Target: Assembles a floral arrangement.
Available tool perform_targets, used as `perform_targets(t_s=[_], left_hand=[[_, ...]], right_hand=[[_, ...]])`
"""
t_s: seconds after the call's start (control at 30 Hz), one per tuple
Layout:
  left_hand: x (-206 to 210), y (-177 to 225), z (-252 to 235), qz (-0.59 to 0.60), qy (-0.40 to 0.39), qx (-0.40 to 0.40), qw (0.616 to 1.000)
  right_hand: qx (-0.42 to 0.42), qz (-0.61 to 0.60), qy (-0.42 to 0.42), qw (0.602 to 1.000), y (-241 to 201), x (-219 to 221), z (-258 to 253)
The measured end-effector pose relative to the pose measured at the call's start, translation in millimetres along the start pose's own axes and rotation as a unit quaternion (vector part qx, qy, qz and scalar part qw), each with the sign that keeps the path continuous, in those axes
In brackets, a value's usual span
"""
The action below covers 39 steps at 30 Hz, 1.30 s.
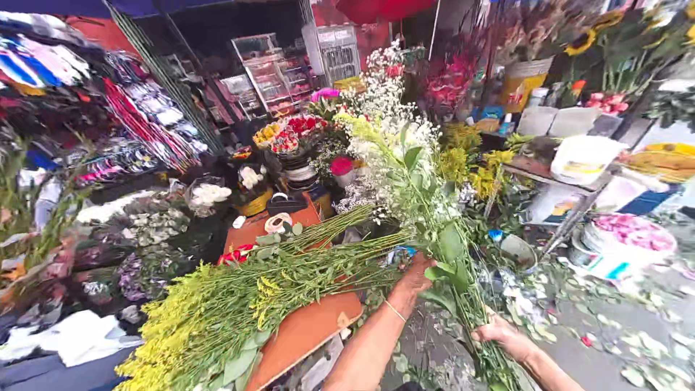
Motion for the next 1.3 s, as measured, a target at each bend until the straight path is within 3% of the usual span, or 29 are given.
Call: perform_targets(t_s=[0.1,0.17,0.3,0.47,0.57,0.63,0.7,0.73,0.83,0.93,1.03,1.17,1.3], left_hand=[[1.2,-57.5,-35.4,0.027,0.055,0.012,0.998],[7.9,-81.8,-38.8,0.045,0.072,-0.026,0.996],[12.2,-109.3,-39.1,0.06,0.099,-0.089,0.989],[18.0,-119.9,-41.1,0.081,0.126,-0.055,0.987],[14.1,-102.2,-47.1,0.036,0.133,0.006,0.99],[6.6,-87.3,-49.7,0.011,0.145,0.046,0.988],[-1.1,-76.1,-52.9,-0.018,0.153,0.079,0.985],[-5.5,-74.5,-54.9,-0.029,0.15,0.087,0.984],[-12.0,-78.8,-43.0,-0.067,0.139,0.063,0.986],[-25.2,-75.6,-13.6,-0.127,0.177,0.006,0.976],[-43.8,-65.4,1.7,-0.139,0.18,0.024,0.974],[-61.2,-69.5,13.1,-0.109,0.185,0.037,0.976],[-69.1,-62.6,21.5,-0.098,0.213,0.072,0.969]], right_hand=[[0.05,0.04,-0.026,0.998,18.0,-43.4,-4.0],[0.085,0.036,-0.073,0.993,34.6,-70.4,-5.9],[0.142,0.0,-0.151,0.978,57.6,-103.4,-7.2],[0.117,-0.008,-0.247,0.962,58.6,-107.5,-17.6],[0.035,0.086,-0.16,0.983,28.7,-123.5,-40.7],[-0.036,0.118,-0.018,0.992,2.6,-140.9,-48.9],[-0.124,0.16,0.1,0.974,-37.1,-140.1,-43.9],[-0.156,0.168,0.118,0.966,-56.4,-127.4,-41.0],[-0.186,0.18,0.099,0.961,-82.1,-67.6,-39.9],[-0.228,0.181,0.145,0.946,-77.2,-34.2,-36.6],[-0.27,0.166,0.172,0.933,-68.3,-24.4,-24.1],[-0.247,0.07,0.203,0.945,-53.8,-27.8,-8.6],[-0.245,-0.031,0.169,0.954,-62.0,-24.9,-9.2]])
Point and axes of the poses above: each hand's wrist, its own z-axis away from the middle knuckle, its own x-axis out of the palm, y = z × x, the point moved 8 cm from there along -z, towards the middle knuckle, and after that the axes turned 3 degrees about z, right-handed, at the moved point
